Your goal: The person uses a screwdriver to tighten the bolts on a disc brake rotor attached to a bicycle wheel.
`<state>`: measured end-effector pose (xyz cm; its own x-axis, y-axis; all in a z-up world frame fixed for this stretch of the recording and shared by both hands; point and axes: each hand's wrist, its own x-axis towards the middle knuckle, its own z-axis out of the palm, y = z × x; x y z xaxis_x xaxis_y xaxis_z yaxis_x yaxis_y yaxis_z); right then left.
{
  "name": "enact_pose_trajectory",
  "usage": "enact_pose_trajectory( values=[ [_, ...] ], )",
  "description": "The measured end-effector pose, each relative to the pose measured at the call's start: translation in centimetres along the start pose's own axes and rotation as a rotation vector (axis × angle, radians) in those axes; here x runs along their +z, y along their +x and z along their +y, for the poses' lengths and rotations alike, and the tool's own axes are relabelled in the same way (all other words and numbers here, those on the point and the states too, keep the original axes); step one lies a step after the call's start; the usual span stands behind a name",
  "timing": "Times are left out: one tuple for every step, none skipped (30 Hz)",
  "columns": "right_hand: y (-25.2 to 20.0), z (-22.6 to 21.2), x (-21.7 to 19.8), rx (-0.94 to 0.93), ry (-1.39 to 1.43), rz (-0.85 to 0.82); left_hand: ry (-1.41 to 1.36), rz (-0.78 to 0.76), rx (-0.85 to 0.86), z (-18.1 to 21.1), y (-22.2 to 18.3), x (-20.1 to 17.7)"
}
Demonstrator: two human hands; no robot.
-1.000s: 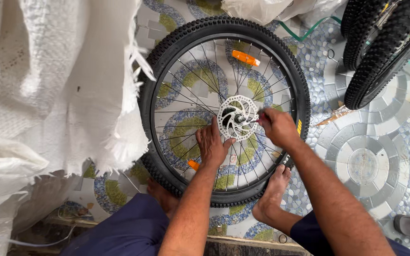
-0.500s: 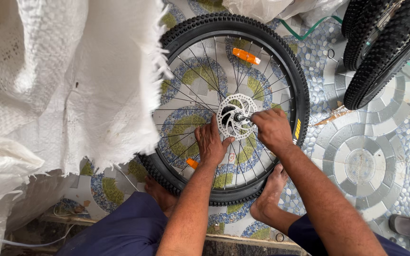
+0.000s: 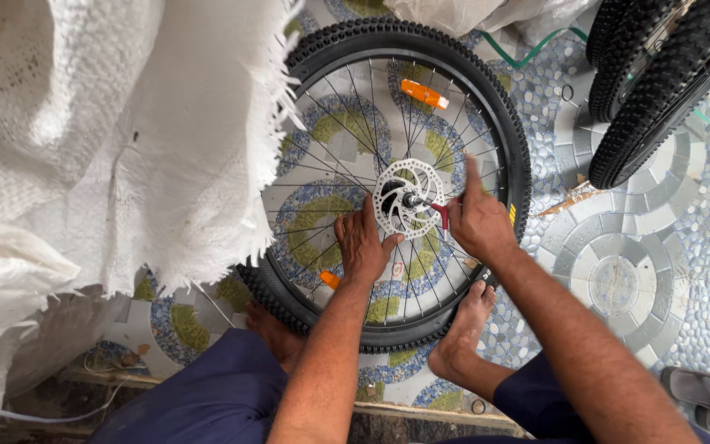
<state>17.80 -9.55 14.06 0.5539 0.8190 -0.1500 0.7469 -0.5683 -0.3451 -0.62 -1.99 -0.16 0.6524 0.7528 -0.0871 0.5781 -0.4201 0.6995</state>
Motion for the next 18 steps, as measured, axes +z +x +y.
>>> enact_pose_trajectory(
  values=[
    [-0.2, 0.3, -0.2, -0.199, -0.121, 0.008, -0.002, -0.002, -0.003, 0.1, -0.3, 0.0],
    [-0.1, 0.3, -0.1, -0.197, -0.121, 0.013, 0.002, -0.014, -0.012, 0.1, -0.1, 0.0],
    [0.0, 0.5, 0.0, -0.246, -0.236, -0.078, 0.005, -0.027, -0.021, 0.2, 0.1, -0.1],
    [-0.1, 0.8, 0.2, -0.293, -0.352, -0.177, 0.004, -0.028, -0.021, 0.2, 0.0, -0.1],
    [0.2, 1.1, 0.5, -0.292, -0.352, -0.178, -0.008, -0.028, -0.019, 0.2, -0.1, -0.2],
    [0.8, 1.4, 0.8, -0.222, -0.446, -0.278, -0.018, -0.025, -0.018, 0.2, -0.1, -0.2],
    [1.2, 1.8, 1.1, -0.151, -0.539, -0.378, -0.019, -0.025, -0.02, 0.2, -0.1, -0.3],
    [1.2, 2.2, 1.1, -0.151, -0.54, -0.377, -0.026, -0.021, -0.021, 0.3, -0.1, -0.4],
    [1.1, 2.6, 1.0, -0.146, -0.4, -0.303, -0.032, -0.017, -0.022, 0.4, 0.0, -0.4],
    [1.1, 2.7, 0.8, -0.142, -0.258, -0.227, -0.033, -0.015, -0.022, 0.5, 0.1, -0.4],
    [1.1, 2.6, 0.7, -0.143, -0.259, -0.225, -0.024, 0.042, -0.034, 0.8, 0.2, -0.2],
    [1.2, 2.3, 0.7, -0.101, -0.113, -0.177, -0.014, 0.101, -0.048, 1.0, 0.3, -0.1],
    [1.4, 1.8, 0.9, -0.057, 0.034, -0.128, -0.012, 0.105, -0.05, 1.2, 0.5, 0.1],
    [1.6, 1.3, 1.3, -0.058, 0.035, -0.133, 0.026, 0.242, -0.021, 1.6, 0.3, 0.6],
    [2.0, 0.9, 1.8, -0.062, 0.069, -0.125, 0.065, 0.378, 0.007, 2.1, 0.0, 1.1],
    [2.2, 0.9, 2.1, -0.064, 0.102, -0.114, 0.066, 0.376, 0.006, 2.9, -0.4, 1.6],
    [2.1, 1.2, 2.4, -0.063, 0.103, -0.117, 0.022, 0.285, 0.045, 4.0, -0.9, 2.2],
    [2.2, 1.6, 3.0, -0.075, 0.153, -0.039, -0.02, 0.194, 0.089, 4.7, -0.9, 2.4]
  ],
)
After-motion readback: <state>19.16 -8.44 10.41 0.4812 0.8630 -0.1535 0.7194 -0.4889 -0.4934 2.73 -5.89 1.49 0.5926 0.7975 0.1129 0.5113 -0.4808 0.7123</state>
